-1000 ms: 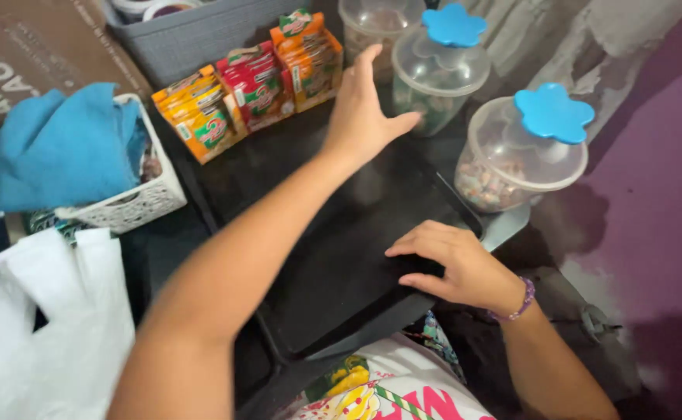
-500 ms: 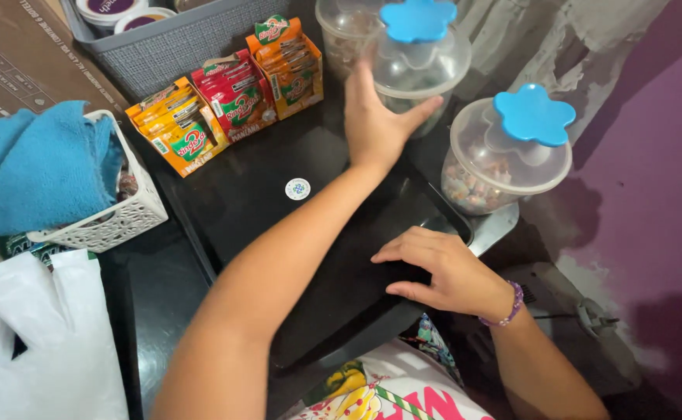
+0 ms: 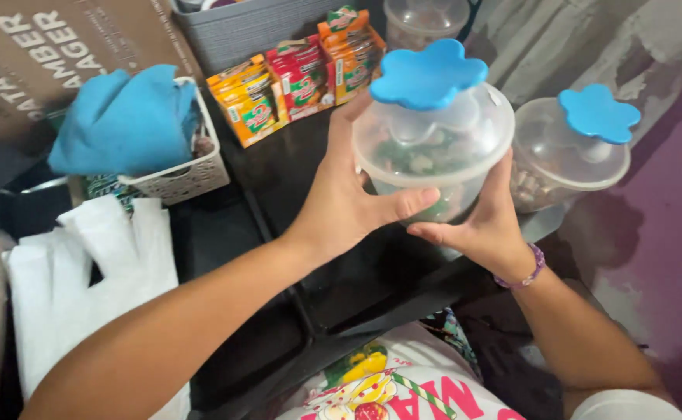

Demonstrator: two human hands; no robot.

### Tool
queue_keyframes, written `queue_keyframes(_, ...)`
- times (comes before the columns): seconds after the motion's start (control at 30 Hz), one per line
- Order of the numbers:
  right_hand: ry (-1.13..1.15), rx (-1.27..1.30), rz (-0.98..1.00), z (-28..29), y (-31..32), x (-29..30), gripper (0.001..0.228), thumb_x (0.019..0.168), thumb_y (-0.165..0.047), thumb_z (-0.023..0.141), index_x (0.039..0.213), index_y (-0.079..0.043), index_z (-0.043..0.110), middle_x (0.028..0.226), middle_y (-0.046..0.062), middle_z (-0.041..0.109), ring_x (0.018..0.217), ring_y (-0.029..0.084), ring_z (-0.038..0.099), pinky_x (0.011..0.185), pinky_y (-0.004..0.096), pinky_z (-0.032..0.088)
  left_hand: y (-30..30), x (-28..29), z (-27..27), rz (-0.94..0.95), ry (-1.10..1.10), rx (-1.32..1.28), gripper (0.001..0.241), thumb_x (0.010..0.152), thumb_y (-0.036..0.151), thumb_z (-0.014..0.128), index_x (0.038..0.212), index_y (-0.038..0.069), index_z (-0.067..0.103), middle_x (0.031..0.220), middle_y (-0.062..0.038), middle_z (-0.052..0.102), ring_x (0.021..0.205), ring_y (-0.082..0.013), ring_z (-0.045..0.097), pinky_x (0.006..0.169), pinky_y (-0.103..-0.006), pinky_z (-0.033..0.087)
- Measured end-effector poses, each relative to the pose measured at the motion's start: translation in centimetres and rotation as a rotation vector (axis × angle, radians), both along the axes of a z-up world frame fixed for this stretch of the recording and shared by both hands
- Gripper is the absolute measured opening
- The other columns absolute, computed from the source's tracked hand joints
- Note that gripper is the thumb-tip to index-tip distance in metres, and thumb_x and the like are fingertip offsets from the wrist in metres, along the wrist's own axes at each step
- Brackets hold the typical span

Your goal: Cleaning a plastic container with a cloth and filling it with small green candies

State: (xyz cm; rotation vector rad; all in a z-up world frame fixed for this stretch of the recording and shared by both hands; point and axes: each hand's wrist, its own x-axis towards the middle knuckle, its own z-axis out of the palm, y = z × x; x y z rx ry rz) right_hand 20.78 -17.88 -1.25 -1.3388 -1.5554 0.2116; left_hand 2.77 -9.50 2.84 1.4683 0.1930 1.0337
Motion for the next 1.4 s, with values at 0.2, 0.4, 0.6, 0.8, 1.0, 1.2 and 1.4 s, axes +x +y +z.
queue_keyframes(0.2,-0.135,-0.007,0.156,0.9,1.1,-1.8,0.118,0.061,-0.033,0.083,0.146,-0.001,0.007,0.151,0.016,0.018,0.142,0.025,0.022,0.121,0.040,0.019,3.2,-2.9,3.5,0.216,0.318,0.168,0.082,0.062,0.047,0.077,0.128,0.013,0.044,0.134,-0.004,0.050,0.117,-0.0125,0.054,0.099,-0.0234,0.044)
queue_keyframes(0.4,-0.198,-0.025,0.242,2.2,3.7,-1.8,0.114,0.060,-0.031,0.084,0.141,0.002,0.010,0.141,0.023,0.031,0.134,0.029,0.037,0.115,0.040,0.031,9.8,-7.6,4.8,0.718,0.332,0.400,0.079,0.074,0.039,0.091,0.124,0.005,0.042,0.128,-0.014,0.052,0.124,-0.0277,0.045,0.103,-0.0371,0.033)
queue_keyframes(0.6,-0.466,-0.135,0.159,0.8,6.3,-0.9,0.109,0.056,-0.032,0.088,0.136,0.005,0.023,0.137,0.019,0.033,0.126,0.031,0.041,0.107,0.036,0.032,15.2,-11.8,-0.1,0.846,0.450,0.216,0.065,0.069,0.033,0.094,0.112,0.019,0.047,0.102,-0.001,0.059,0.087,-0.0142,0.053,0.070,-0.0269,0.045)
queue_keyframes(0.8,-0.522,-0.354,0.145,1.9,7.6,-3.1,0.103,0.056,-0.034,0.083,0.140,-0.012,0.027,0.135,0.013,0.035,0.104,0.029,0.056,0.081,0.041,0.049,17.6,-12.1,-2.5,1.016,0.439,0.280,0.060,0.071,0.031,0.092,0.110,0.018,0.048,0.108,-0.003,0.056,0.093,-0.0186,0.053,0.074,-0.0300,0.041)
queue_keyframes(1.0,-0.584,-0.319,0.142,2.2,8.5,-3.2,0.093,0.058,-0.043,0.083,0.128,-0.005,0.033,0.130,0.007,0.041,0.110,0.027,0.054,0.083,0.043,0.046,16.6,-13.7,-1.4,1.169,0.628,0.404,0.066,0.067,0.027,0.097,0.109,0.017,0.047,0.104,-0.010,0.061,0.092,-0.0284,0.055,0.069,-0.0379,0.041)
queue_keyframes(1.2,-0.602,-0.293,0.120,4.0,9.1,-4.5,0.088,0.058,-0.037,0.082,0.132,-0.017,0.040,0.123,0.011,0.038,0.098,0.028,0.055,0.073,0.046,0.050,17.6,-15.6,-2.9,1.177,0.728,0.374,0.066,0.071,0.029,0.095,0.111,0.016,0.045,0.110,-0.013,0.058,0.098,-0.0321,0.051,0.074,-0.0407,0.039)
queue_keyframes(1.4,-0.593,-0.201,0.166,4.4,9.7,-3.6,0.088,0.059,-0.032,0.083,0.136,-0.020,0.044,0.123,0.012,0.039,0.108,0.027,0.054,0.085,0.043,0.049,18.0,-15.8,-4.0,1.183,0.667,0.478,0.063,0.074,0.026,0.094,0.111,0.010,0.047,0.109,-0.013,0.059,0.097,-0.0316,0.053,0.075,-0.0399,0.039)
